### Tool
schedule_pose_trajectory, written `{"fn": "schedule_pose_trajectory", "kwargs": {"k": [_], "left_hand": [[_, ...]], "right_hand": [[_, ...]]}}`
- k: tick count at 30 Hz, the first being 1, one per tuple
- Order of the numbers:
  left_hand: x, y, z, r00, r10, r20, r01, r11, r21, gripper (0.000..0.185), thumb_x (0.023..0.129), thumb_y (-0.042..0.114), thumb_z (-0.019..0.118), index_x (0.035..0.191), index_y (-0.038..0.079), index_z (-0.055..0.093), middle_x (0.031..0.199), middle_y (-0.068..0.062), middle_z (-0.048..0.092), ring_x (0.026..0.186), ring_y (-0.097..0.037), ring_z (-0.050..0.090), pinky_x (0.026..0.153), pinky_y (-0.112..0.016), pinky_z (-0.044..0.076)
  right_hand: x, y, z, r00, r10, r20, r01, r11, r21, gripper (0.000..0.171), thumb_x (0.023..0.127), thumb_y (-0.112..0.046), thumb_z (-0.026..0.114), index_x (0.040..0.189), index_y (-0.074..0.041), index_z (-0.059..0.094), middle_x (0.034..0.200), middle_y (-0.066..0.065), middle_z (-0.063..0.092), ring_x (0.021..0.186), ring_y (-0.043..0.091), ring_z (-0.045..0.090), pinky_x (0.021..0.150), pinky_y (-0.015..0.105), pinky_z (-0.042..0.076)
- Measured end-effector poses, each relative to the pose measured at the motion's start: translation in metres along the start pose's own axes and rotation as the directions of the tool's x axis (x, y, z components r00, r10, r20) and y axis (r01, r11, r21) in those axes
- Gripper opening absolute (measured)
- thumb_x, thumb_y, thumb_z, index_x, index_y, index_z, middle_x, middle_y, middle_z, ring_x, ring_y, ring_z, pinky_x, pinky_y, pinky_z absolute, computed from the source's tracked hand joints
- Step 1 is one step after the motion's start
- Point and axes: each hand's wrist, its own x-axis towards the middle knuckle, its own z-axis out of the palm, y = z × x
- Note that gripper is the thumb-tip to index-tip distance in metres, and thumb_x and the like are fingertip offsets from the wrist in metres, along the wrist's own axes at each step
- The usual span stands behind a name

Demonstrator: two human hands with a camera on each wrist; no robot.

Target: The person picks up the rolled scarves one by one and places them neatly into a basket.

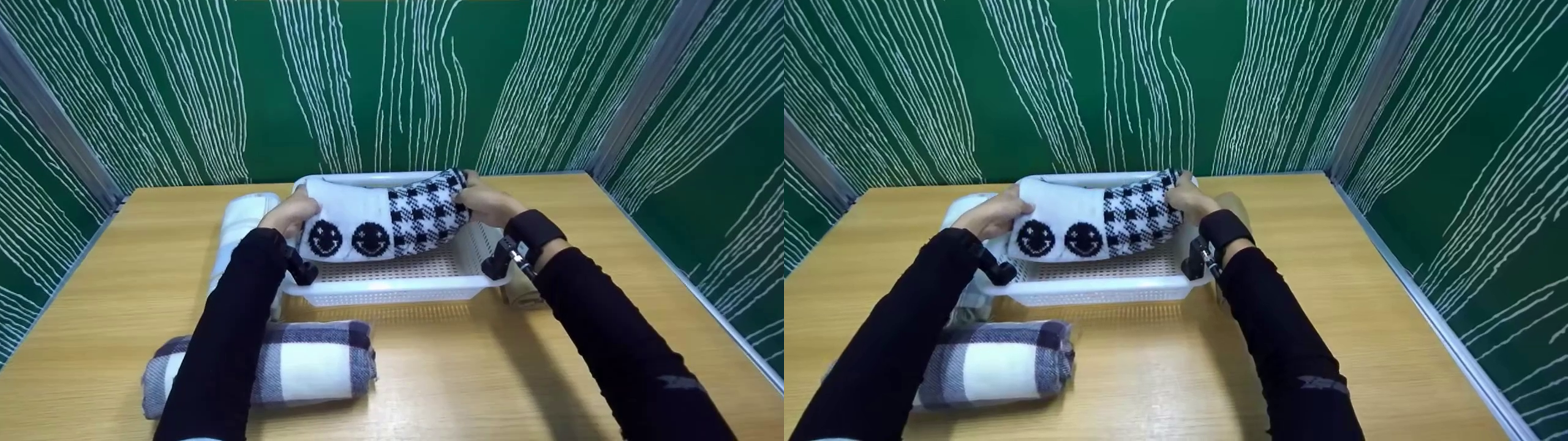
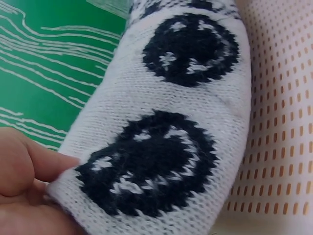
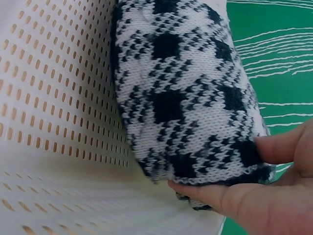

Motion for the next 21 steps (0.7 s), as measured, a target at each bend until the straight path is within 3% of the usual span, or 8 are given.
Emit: {"fn": "schedule_pose_trajectory", "kwargs": {"k": [4,5,6,9,12,13,17,21], "left_hand": [[-0.002,0.005,0.002,0.996,-0.091,0.007,0.090,0.989,0.115,0.073,0.094,-0.002,0.026,0.146,0.006,-0.025,0.155,-0.016,-0.017,0.139,-0.028,0.002,0.113,-0.042,0.016],[-0.002,0.006,0.002,0.994,-0.109,0.006,0.107,0.981,0.159,0.073,0.095,0.001,0.026,0.145,0.006,-0.027,0.154,-0.017,-0.019,0.139,-0.028,0.002,0.112,-0.040,0.019],[-0.002,0.007,0.002,0.993,-0.122,0.002,0.119,0.969,0.216,0.073,0.095,0.002,0.026,0.145,0.005,-0.027,0.155,-0.017,-0.018,0.135,-0.028,0.018,0.108,-0.035,0.028],[-0.002,0.011,0.001,0.987,-0.160,-0.009,0.154,0.934,0.322,0.072,0.096,0.006,0.027,0.145,0.004,-0.026,0.155,-0.017,-0.019,0.137,-0.026,0.015,0.103,-0.028,0.031],[0.001,0.013,0.001,0.984,-0.177,-0.014,0.170,0.913,0.370,0.072,0.096,0.006,0.028,0.145,0.002,-0.025,0.155,-0.017,-0.019,0.140,-0.026,0.012,0.104,-0.026,0.029],[0.001,0.014,0.001,0.983,-0.184,-0.009,0.175,0.913,0.369,0.072,0.097,0.005,0.028,0.145,0.002,-0.025,0.155,-0.016,-0.021,0.142,-0.026,-0.006,0.108,-0.030,0.022],[0.004,0.014,0.003,0.986,-0.167,-0.016,0.157,0.886,0.437,0.072,0.095,0.004,0.030,0.145,-0.004,-0.021,0.155,-0.019,-0.018,0.142,-0.028,-0.003,0.108,-0.032,0.024],[0.004,0.013,0.005,0.989,-0.143,-0.030,0.139,0.864,0.485,0.071,0.093,0.005,0.030,0.144,-0.008,-0.018,0.154,-0.022,-0.017,0.140,-0.030,-0.001,0.108,-0.032,0.025]], "right_hand": [[0.001,0.002,-0.001,0.999,0.044,0.023,-0.043,0.998,-0.035,0.076,0.097,0.006,0.032,0.149,-0.014,-0.019,0.156,0.017,-0.009,0.141,0.036,0.004,0.113,0.049,0.012],[0.001,0.003,-0.001,0.998,0.055,0.025,-0.053,0.998,-0.042,0.076,0.097,0.006,0.033,0.149,-0.015,-0.019,0.156,0.017,-0.007,0.141,0.036,0.006,0.113,0.050,0.013],[0.001,0.003,-0.001,0.998,0.065,0.025,-0.064,0.997,-0.051,0.077,0.097,0.005,0.034,0.149,-0.016,-0.019,0.156,0.017,-0.005,0.140,0.037,0.008,0.112,0.052,0.015],[0.002,0.003,-0.001,0.995,0.098,0.022,-0.096,0.991,-0.096,0.079,0.097,0.003,0.036,0.150,-0.018,-0.019,0.156,0.018,-0.001,0.139,0.039,0.013,0.111,0.055,0.016],[0.003,0.003,-0.001,0.993,0.120,0.011,-0.119,0.987,-0.106,0.082,0.097,0.004,0.038,0.150,-0.021,-0.020,0.156,0.018,-0.005,0.139,0.041,0.011,0.108,0.060,0.017],[0.003,0.003,-0.001,0.992,0.126,0.008,-0.125,0.986,-0.110,0.083,0.097,0.004,0.038,0.150,-0.021,-0.020,0.156,0.017,-0.007,0.139,0.042,0.009,0.108,0.061,0.016],[0.004,0.003,-0.002,0.991,0.136,-0.010,-0.136,0.985,-0.102,0.085,0.096,0.006,0.041,0.150,-0.023,-0.018,0.157,0.018,-0.008,0.140,0.043,0.007,0.106,0.064,0.018],[0.004,0.003,-0.003,0.988,0.151,-0.024,-0.153,0.979,-0.136,0.080,0.096,0.005,0.043,0.151,-0.014,-0.012,0.155,0.022,0.002,0.138,0.045,0.013,0.105,0.062,0.022]]}}
